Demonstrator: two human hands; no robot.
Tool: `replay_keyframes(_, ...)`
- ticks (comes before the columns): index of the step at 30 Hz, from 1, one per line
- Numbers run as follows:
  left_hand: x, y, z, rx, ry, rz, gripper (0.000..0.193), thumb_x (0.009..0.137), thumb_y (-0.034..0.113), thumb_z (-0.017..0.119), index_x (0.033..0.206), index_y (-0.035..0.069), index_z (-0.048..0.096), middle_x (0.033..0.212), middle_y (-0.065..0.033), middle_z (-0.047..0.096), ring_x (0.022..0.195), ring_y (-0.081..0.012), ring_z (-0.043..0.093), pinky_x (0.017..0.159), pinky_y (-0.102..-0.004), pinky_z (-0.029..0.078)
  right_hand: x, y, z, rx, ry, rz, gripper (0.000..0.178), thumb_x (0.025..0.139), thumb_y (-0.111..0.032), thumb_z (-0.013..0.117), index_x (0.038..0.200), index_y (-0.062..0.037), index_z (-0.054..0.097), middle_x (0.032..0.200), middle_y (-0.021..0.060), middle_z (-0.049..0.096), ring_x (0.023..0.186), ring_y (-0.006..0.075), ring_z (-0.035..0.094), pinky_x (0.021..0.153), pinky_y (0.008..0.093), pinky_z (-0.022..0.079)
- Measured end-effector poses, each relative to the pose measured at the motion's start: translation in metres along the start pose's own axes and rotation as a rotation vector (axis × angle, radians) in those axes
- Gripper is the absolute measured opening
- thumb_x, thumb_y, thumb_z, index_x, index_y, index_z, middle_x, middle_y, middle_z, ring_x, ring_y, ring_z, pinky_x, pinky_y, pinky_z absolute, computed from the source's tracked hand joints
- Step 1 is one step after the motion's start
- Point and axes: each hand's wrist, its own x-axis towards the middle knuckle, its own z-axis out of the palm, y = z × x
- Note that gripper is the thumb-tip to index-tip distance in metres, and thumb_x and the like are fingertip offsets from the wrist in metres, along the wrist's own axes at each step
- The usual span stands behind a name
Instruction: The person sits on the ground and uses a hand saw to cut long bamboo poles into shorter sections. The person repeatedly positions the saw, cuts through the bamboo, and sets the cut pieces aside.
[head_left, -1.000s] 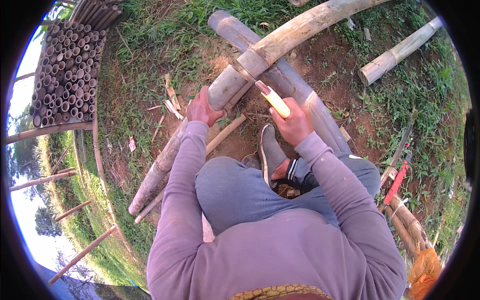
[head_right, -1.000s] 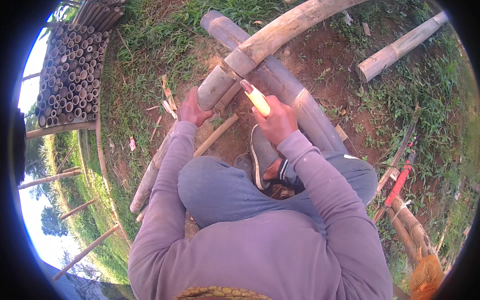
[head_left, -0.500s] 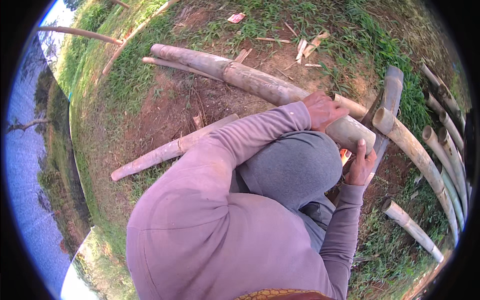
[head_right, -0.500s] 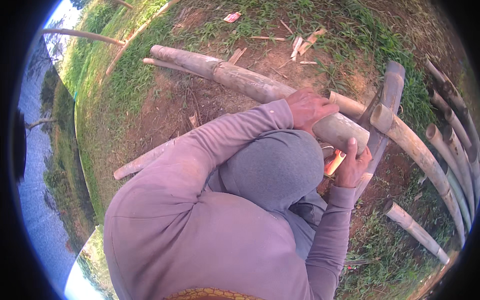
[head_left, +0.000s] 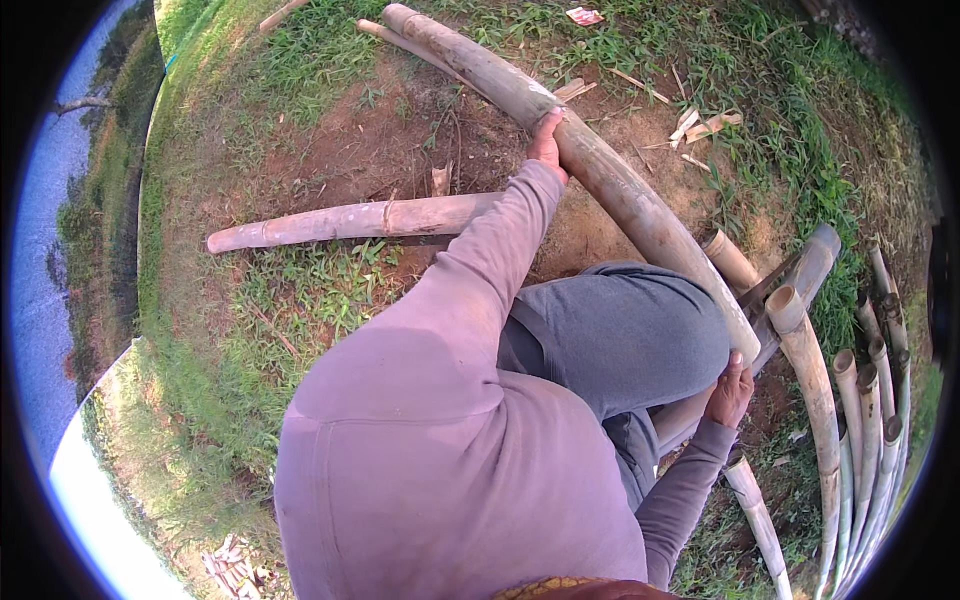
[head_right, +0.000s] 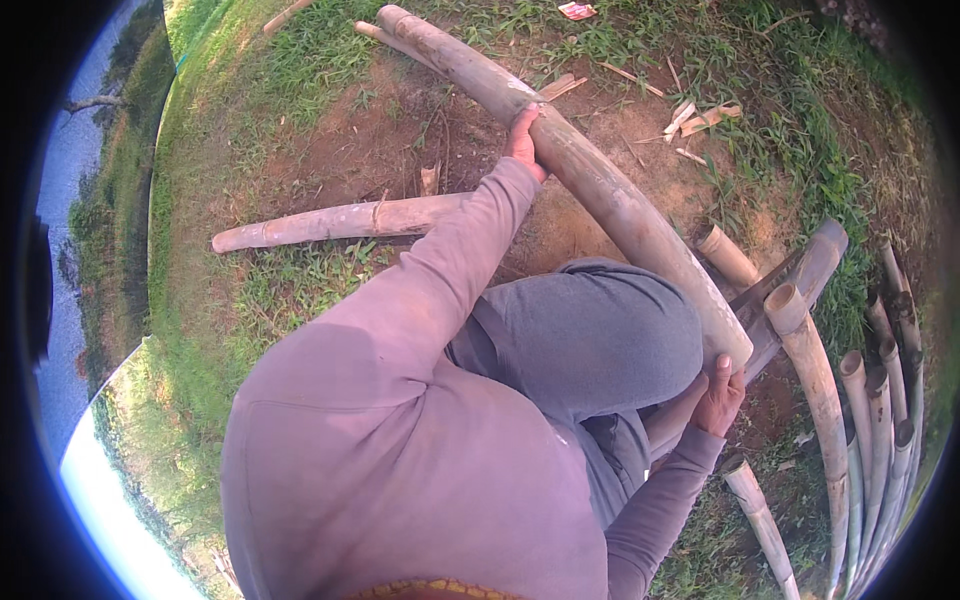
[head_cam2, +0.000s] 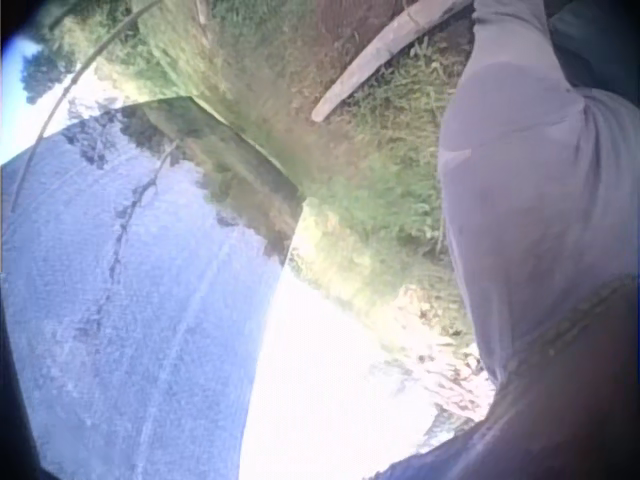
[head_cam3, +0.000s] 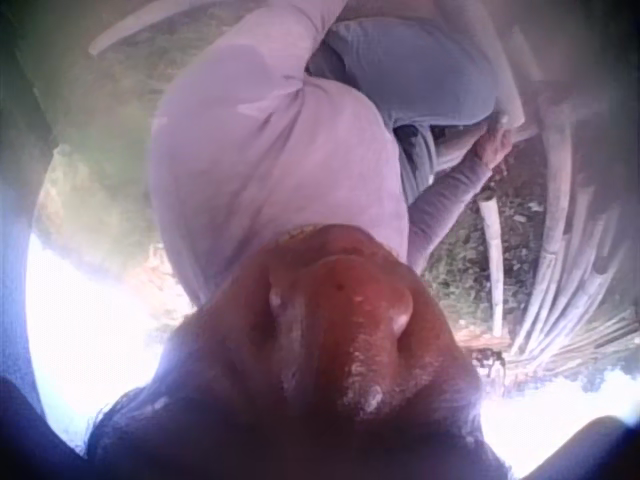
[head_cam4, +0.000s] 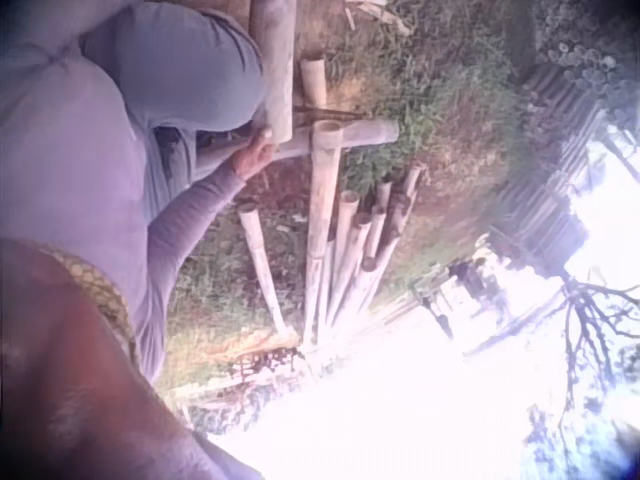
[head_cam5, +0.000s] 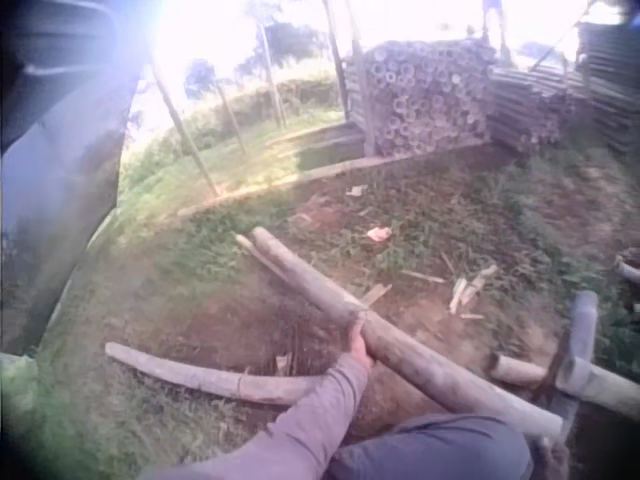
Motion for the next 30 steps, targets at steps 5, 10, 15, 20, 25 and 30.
replay_keyframes(5, -0.043, 0.001, -0.015, 0.070, 0.018, 0.034, 0.060, 0.084, 0.039, 0.091, 0.135, 0.018, 0.065, 0.125, -0.0056, 0.071, 0.116, -0.0306, 0.070, 0.106, -0.0569, 0.056, 0.040, 0.031, -0.042, -0.054, 0.056, 0.197, 0.067, 0.108, -0.056, 0.069, 0.138, 0.0032, 0.068, 0.127, 0.0089, 0.074, 0.112, 0.0177, 0.069, 0.098, 0.0327, 0.054)
replay_keyframes(10, -0.089, 0.101, -0.037, 0.052, 0.193, 0.233, 0.078, 0.073, 0.041, 0.094, 0.138, 0.010, 0.064, 0.126, -0.0062, 0.068, 0.111, -0.0252, 0.068, 0.100, -0.0501, 0.056, 0.104, 0.012, 0.013, -0.245, -0.204, 0.128, 0.066, 0.105, -0.054, 0.074, 0.135, 0.0047, 0.071, 0.121, 0.0084, 0.077, 0.103, 0.0170, 0.070, 0.092, 0.0322, 0.054)
replay_keyframes(15, -0.131, 0.249, -0.128, 0.041, 0.286, 0.597, 0.067, 0.078, 0.047, 0.089, 0.132, 0.013, 0.067, 0.127, -0.0080, 0.070, 0.113, -0.0281, 0.069, 0.103, -0.0514, 0.056, 0.121, -0.041, 0.107, -0.370, -0.378, -0.083, 0.055, 0.107, -0.049, 0.072, 0.122, 0.0044, 0.076, 0.111, 0.0108, 0.078, 0.099, 0.0184, 0.069, 0.091, 0.0340, 0.054)
replay_keyframes(20, -0.195, 0.362, -0.290, 0.018, 0.491, 0.644, 0.059, 0.087, 0.040, 0.086, 0.134, 0.011, 0.066, 0.128, -0.0098, 0.072, 0.114, -0.0301, 0.070, 0.104, -0.0505, 0.058, 0.135, 0.011, 0.042, -0.403, -0.315, -0.130, 0.046, 0.107, -0.042, 0.073, 0.115, 0.0039, 0.075, 0.105, 0.0121, 0.079, 0.096, 0.0182, 0.071, 0.086, 0.0353, 0.056)
replay_keyframes(25, -0.248, 0.377, -0.440, 0.117, 0.720, 0.624, 0.075, 0.085, 0.043, 0.089, 0.144, 0.008, 0.058, 0.139, -0.0139, 0.067, 0.123, -0.0327, 0.067, 0.104, -0.0536, 0.058, 0.110, 0.080, -0.073, -0.618, -0.214, -0.171, 0.037, 0.107, -0.031, 0.069, 0.116, 0.0044, 0.075, 0.104, 0.0143, 0.080, 0.095, 0.0223, 0.074, 0.089, 0.0386, 0.057)
replay_keyframes(30, -0.229, 0.282, -0.444, 0.611, 1.195, -0.006, 0.133, 0.072, 0.048, 0.099, 0.167, 0.008, 0.016, 0.172, -0.0180, 0.032, 0.143, -0.0381, 0.051, 0.107, -0.0562, 0.055, 0.060, 0.109, -0.133, -0.907, -0.084, -0.020, 0.039, 0.103, -0.033, 0.070, 0.115, 0.0036, 0.076, 0.104, 0.0195, 0.080, 0.100, 0.0257, 0.075, 0.094, 0.0399, 0.056)
